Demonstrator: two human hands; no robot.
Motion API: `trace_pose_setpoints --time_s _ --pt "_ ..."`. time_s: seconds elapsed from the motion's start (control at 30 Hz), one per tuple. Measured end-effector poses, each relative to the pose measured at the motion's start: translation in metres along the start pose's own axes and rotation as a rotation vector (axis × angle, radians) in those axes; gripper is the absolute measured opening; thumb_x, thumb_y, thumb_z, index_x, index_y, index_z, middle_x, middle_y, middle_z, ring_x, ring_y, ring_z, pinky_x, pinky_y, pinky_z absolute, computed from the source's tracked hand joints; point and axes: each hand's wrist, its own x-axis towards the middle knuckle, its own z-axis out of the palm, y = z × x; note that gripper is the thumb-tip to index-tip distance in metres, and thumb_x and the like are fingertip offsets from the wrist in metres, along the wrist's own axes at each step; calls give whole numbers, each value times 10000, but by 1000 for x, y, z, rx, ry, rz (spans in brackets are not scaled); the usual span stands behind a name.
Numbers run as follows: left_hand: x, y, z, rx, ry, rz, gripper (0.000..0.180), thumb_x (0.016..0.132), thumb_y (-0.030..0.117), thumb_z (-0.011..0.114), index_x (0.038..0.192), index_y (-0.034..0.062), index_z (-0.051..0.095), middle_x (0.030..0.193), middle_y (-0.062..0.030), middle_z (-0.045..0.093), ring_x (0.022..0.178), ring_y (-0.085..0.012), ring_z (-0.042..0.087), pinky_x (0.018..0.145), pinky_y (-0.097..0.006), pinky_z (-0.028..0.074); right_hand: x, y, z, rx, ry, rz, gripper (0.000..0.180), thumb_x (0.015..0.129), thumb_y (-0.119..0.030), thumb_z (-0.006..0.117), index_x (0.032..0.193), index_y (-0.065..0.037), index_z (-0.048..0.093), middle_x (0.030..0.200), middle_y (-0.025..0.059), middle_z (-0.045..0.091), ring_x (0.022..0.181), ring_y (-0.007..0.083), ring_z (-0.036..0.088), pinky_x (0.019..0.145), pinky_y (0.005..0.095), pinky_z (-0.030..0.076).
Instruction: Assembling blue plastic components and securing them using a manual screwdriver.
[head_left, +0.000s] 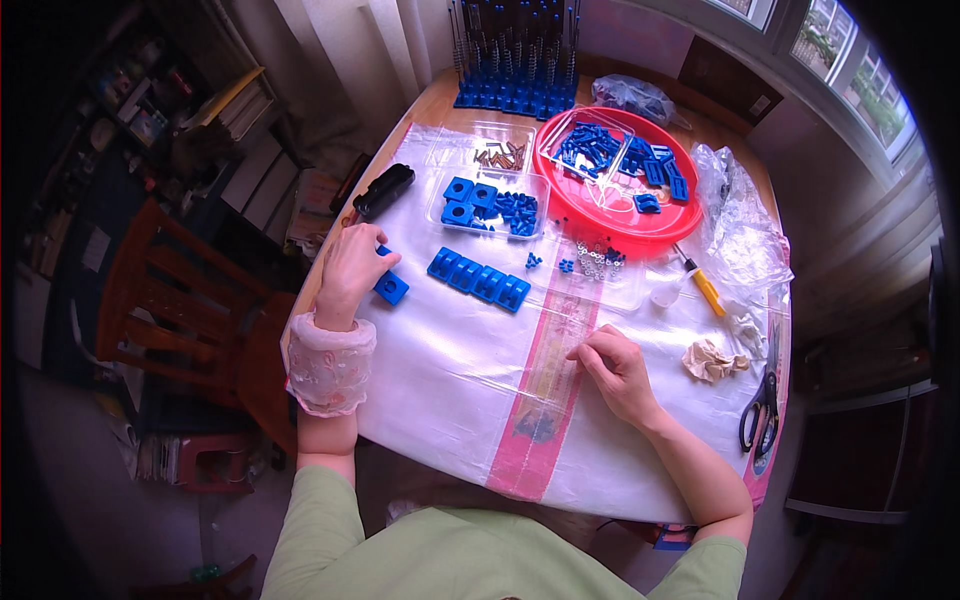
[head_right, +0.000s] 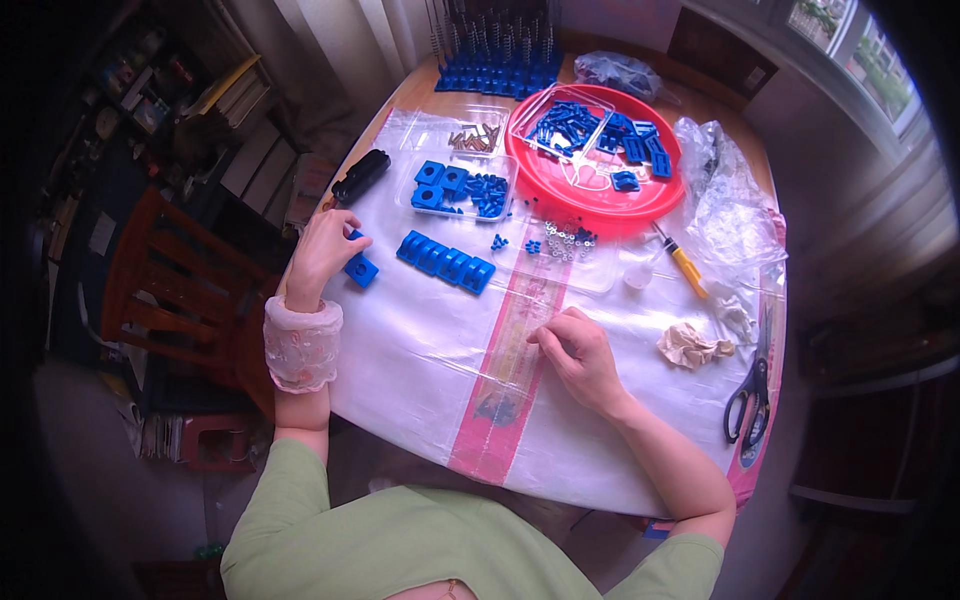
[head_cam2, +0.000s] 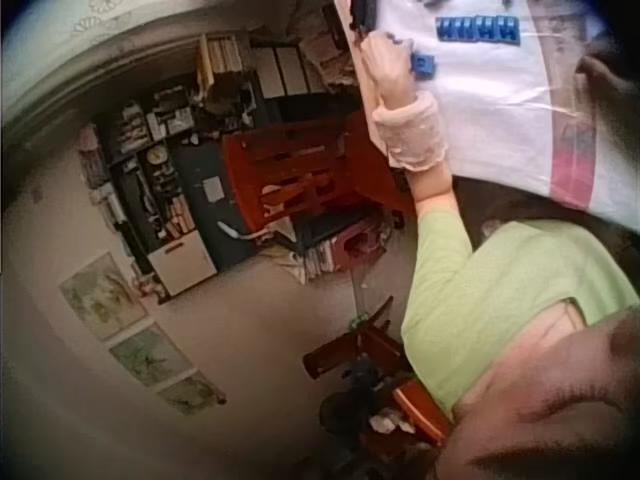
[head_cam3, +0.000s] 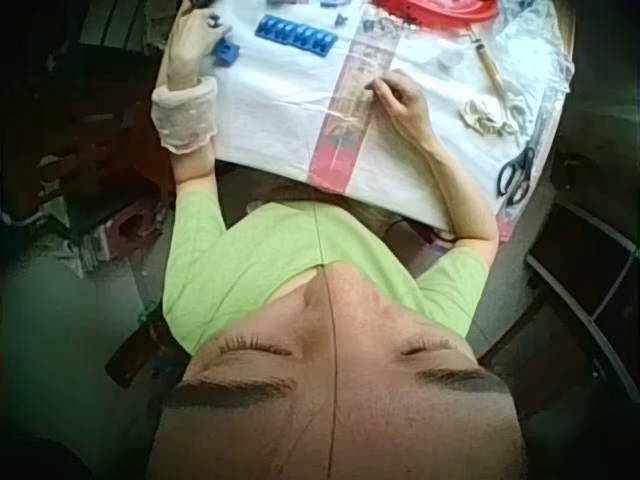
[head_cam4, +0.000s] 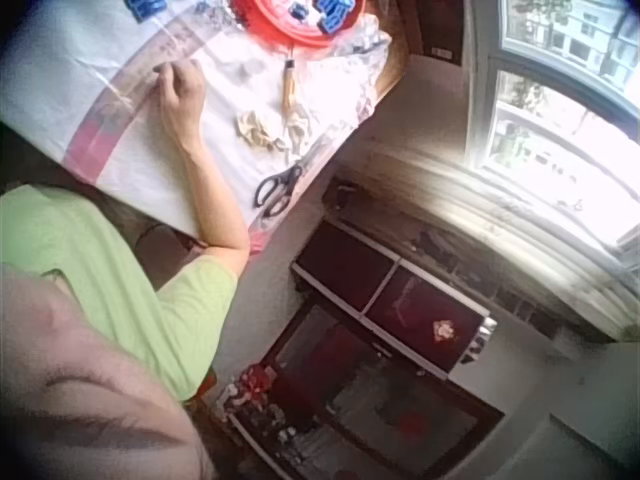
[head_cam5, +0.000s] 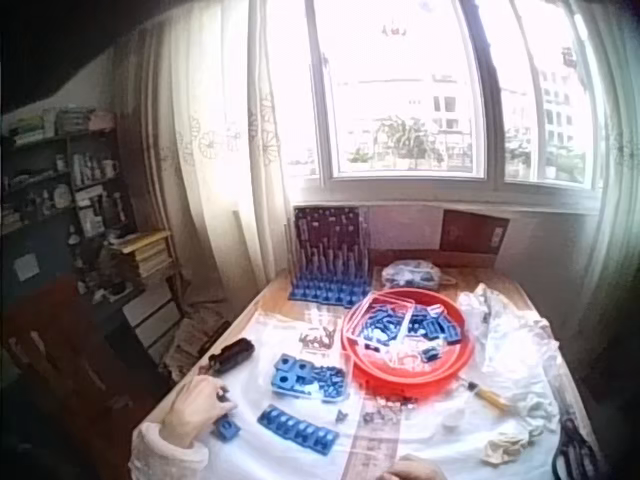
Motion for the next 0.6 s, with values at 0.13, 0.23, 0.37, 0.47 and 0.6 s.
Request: trace_pose_setpoints --time_s 0.13,0.23,0.37,0.47,0.6 --pt "1 14 -6 -250 90 5 409 892 236 828 1211 -14 765 1056 -189 782 939 -253 770 892 -351 604 0 1 -1 -6 -4 4 164 993 -99 642 935 -21 774 761 75 612 757 197 581 692 345 469" --pt "8 9 -7 -454 -37 15 417 907 247 820 1235 -4 760 1082 -173 784 959 -235 768 875 -334 606 -1 3 0 12 3 -6 165 993 -102 642 935 -21 775 760 74 613 757 192 580 691 343 469" --pt "14 -4 -3 -539 -107 30 413 912 238 822 1248 7 754 1094 -154 784 973 -219 766 867 -312 606 -1 0 1 16 2 -1 164 993 -103 644 938 -21 775 763 70 611 757 184 579 687 337 466" --pt "13 -4 -5 -588 -142 30 395 898 192 837 1233 4 750 1098 -139 784 969 -212 766 854 -304 607 -1 1 0 8 4 2 164 994 -103 644 940 -21 776 765 68 609 757 181 578 684 333 464" --pt "12 -4 -6 -496 -192 15 390 874 150 855 1220 8 745 1101 -131 782 953 -203 766 846 -305 610 -1 2 1 15 3 4 166 997 -105 643 943 -21 775 765 67 607 754 179 575 681 332 462"
